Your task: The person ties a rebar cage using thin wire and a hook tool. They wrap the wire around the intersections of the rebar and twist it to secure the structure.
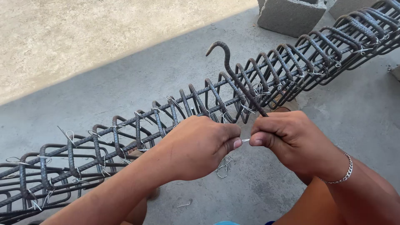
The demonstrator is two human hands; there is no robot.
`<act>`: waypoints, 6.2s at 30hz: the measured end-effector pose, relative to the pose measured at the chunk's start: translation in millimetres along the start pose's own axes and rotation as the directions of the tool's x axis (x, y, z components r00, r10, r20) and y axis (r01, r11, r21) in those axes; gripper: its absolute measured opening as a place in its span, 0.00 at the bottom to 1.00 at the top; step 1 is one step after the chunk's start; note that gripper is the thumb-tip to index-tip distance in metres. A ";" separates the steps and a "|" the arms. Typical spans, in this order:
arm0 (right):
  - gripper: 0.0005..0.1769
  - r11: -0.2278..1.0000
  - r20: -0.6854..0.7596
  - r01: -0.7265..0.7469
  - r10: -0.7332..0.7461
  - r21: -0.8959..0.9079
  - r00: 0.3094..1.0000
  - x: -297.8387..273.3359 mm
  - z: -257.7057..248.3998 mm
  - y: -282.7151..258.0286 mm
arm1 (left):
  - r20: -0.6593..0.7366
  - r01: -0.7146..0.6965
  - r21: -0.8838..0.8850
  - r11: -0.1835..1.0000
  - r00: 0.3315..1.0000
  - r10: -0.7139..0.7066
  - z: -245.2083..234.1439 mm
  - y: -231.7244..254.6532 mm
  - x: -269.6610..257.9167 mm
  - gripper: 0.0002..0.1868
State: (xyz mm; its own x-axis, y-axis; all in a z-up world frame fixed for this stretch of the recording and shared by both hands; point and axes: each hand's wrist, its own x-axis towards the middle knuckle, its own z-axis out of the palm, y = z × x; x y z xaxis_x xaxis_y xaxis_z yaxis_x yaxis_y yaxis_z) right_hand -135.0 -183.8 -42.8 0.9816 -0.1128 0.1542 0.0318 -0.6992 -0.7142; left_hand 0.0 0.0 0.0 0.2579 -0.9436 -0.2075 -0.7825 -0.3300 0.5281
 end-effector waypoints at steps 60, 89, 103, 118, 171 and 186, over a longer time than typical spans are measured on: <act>0.04 0.998 -0.220 -0.046 0.037 -0.038 0.975 5.9 -13.9 4.8 | 0.383 0.426 0.177 0.887 0.801 -0.461 415.9 -206.8 16.6 0.13; 0.05 0.964 0.055 0.129 -0.119 -0.232 0.991 -3.8 21.7 5.7 | -0.021 -0.075 0.323 0.943 0.996 0.087 44.7 -23.7 -18.0 0.19; 0.05 0.885 -0.101 0.008 -0.062 -0.465 0.993 0.8 58.9 15.5 | 0.172 0.387 -0.439 0.811 0.922 -0.347 72.7 -14.2 -16.9 0.15; 0.22 0.826 0.102 -0.495 0.486 0.270 0.868 -10.0 0.7 32.5 | 0.159 0.285 -0.487 0.825 0.958 -0.238 7.0 -25.2 -24.6 0.15; 0.12 0.694 -0.083 0.008 0.075 0.720 0.994 -22.0 29.2 9.7 | -0.177 -0.039 -0.720 0.693 0.976 -0.129 55.2 11.9 -21.9 0.06; 0.13 0.687 -0.049 0.021 0.021 0.727 0.999 -15.1 29.2 4.7 | -0.211 0.004 -0.634 0.773 0.961 -0.178 66.2 21.6 -21.4 0.07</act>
State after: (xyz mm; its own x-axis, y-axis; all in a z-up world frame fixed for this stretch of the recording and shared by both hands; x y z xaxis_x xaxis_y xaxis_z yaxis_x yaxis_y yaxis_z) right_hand -144.2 -164.8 -68.4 0.9717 -0.1613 0.1724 0.1795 0.0303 -0.9833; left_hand -59.9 14.8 -38.7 0.5066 -0.8539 -0.1193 -0.2448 -0.2751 0.9297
